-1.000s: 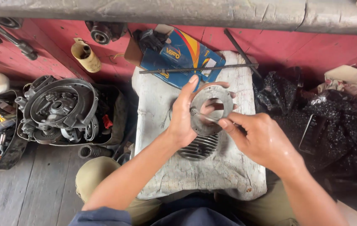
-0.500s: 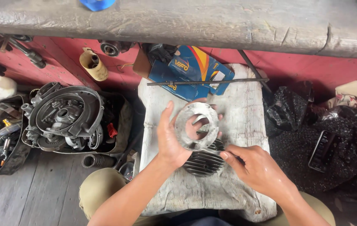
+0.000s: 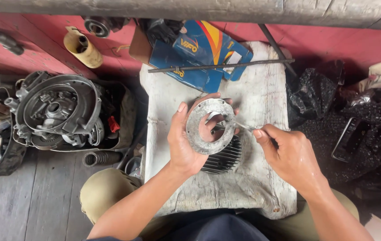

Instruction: Scraping debris and carbon buildup from a motorcycle engine cylinder head using a small tool

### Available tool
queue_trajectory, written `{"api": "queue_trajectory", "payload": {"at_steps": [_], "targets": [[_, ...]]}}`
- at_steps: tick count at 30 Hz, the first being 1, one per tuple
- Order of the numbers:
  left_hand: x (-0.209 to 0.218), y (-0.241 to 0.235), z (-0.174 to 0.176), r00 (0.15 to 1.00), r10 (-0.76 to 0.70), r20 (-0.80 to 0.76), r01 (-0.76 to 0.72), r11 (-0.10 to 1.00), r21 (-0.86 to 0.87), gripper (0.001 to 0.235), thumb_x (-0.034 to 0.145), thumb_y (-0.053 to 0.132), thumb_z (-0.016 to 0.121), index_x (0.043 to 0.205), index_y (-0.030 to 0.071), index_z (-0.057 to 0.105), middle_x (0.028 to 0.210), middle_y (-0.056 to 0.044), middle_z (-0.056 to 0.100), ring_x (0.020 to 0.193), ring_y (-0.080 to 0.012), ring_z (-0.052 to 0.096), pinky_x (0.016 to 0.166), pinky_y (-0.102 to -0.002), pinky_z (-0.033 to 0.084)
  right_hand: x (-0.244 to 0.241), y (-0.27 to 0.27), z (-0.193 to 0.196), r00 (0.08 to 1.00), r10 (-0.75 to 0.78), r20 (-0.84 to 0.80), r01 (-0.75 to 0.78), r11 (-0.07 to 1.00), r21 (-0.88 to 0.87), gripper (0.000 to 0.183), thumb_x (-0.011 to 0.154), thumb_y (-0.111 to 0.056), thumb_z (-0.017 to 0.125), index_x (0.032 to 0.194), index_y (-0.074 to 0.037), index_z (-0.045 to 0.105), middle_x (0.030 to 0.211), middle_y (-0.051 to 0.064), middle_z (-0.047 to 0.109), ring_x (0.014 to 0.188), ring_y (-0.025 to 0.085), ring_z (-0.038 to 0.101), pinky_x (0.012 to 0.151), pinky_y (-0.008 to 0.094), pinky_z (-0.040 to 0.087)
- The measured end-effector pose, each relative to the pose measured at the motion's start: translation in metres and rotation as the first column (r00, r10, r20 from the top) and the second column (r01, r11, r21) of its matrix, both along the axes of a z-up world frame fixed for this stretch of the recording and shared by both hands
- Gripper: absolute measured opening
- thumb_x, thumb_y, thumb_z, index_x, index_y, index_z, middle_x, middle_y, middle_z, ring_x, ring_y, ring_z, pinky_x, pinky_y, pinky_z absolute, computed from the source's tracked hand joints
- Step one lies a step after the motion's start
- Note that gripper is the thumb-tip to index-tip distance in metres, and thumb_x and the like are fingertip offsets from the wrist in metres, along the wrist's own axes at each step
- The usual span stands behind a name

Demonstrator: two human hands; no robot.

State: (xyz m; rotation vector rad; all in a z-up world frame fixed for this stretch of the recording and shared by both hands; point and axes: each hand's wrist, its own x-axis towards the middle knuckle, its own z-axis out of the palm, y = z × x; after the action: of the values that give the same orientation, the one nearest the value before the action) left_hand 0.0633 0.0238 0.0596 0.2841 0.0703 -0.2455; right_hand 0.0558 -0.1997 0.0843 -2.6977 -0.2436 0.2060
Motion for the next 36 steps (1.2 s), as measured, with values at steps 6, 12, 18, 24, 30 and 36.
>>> {"api": "queue_trajectory", "payload": {"at_steps": [6, 12, 18, 24, 30, 36], "targets": [[-0.007, -0.007, 0.001, 0.993, -0.115, 0.015, 0.113, 0.989, 0.095, 0.063, 0.103, 0.048, 0.049, 0.136, -0.005, 0.057, 0.113, -0.028, 0.069, 0.104, -0.0319, 0.066, 0.09, -0.05, 0.057, 0.001, 0.0, -0.008, 0.994, -0.009, 0.107, -0.004, 0.993, 0.116, 0.04, 0.107, -0.037, 0.052, 0.081, -0.008, 0.058, 0.052, 0.003, 0.031, 0.049, 0.018, 0.026, 0.047, 0.037, 0.026], [-0.008, -0.012, -0.012, 0.979, -0.194, 0.061, 0.157, 0.913, 0.376, 0.054, 0.101, 0.047, 0.047, 0.136, 0.006, 0.056, 0.131, -0.013, 0.063, 0.114, -0.0231, 0.063, 0.094, -0.035, 0.049, -0.008, 0.008, -0.022, 0.99, 0.108, 0.093, -0.117, 0.988, 0.099, 0.034, 0.106, -0.034, 0.049, 0.084, -0.01, 0.057, 0.047, 0.005, 0.043, 0.035, 0.022, 0.04, 0.038, 0.041, 0.03], [-0.011, -0.021, -0.017, 0.958, -0.285, -0.035, 0.275, 0.879, 0.39, 0.062, 0.097, 0.055, 0.051, 0.132, 0.005, 0.062, 0.121, -0.011, 0.07, 0.103, -0.0171, 0.064, 0.09, -0.03, 0.05, -0.02, 0.019, -0.024, 0.964, 0.263, 0.03, -0.263, 0.943, 0.204, 0.028, 0.104, -0.032, 0.051, 0.086, -0.011, 0.055, 0.054, 0.007, 0.05, 0.04, 0.028, 0.043, 0.043, 0.042, 0.034], [-0.012, -0.02, -0.01, 0.989, -0.147, -0.014, 0.147, 0.974, 0.172, 0.058, 0.104, 0.049, 0.045, 0.135, 0.001, 0.059, 0.12, -0.015, 0.064, 0.108, -0.0283, 0.065, 0.096, -0.04, 0.051, -0.021, 0.022, -0.024, 0.966, 0.25, -0.065, -0.236, 0.957, 0.171, 0.03, 0.104, -0.035, 0.051, 0.084, -0.014, 0.053, 0.053, 0.008, 0.05, 0.044, 0.034, 0.043, 0.047, 0.043, 0.035], [-0.005, -0.014, -0.017, 0.974, -0.102, -0.202, 0.085, 0.992, -0.091, 0.065, 0.1, 0.052, 0.052, 0.128, -0.005, 0.063, 0.116, -0.031, 0.068, 0.104, -0.043, 0.068, 0.095, -0.05, 0.053, -0.021, 0.024, -0.021, 0.956, 0.285, -0.07, -0.27, 0.949, 0.165, 0.029, 0.105, -0.032, 0.053, 0.084, -0.013, 0.052, 0.053, 0.01, 0.048, 0.047, 0.037, 0.039, 0.05, 0.044, 0.034], [0.008, 0.01, 0.005, 0.934, 0.034, -0.355, -0.062, 0.996, -0.068, 0.062, 0.092, 0.059, 0.054, 0.121, 0.006, 0.068, 0.121, -0.023, 0.066, 0.114, -0.0439, 0.063, 0.086, -0.064, 0.052, -0.017, 0.02, -0.012, 0.936, 0.318, -0.151, -0.296, 0.943, 0.154, 0.03, 0.104, -0.038, 0.053, 0.086, -0.015, 0.058, 0.057, 0.008, 0.046, 0.051, 0.036, 0.038, 0.051, 0.043, 0.034]]}}
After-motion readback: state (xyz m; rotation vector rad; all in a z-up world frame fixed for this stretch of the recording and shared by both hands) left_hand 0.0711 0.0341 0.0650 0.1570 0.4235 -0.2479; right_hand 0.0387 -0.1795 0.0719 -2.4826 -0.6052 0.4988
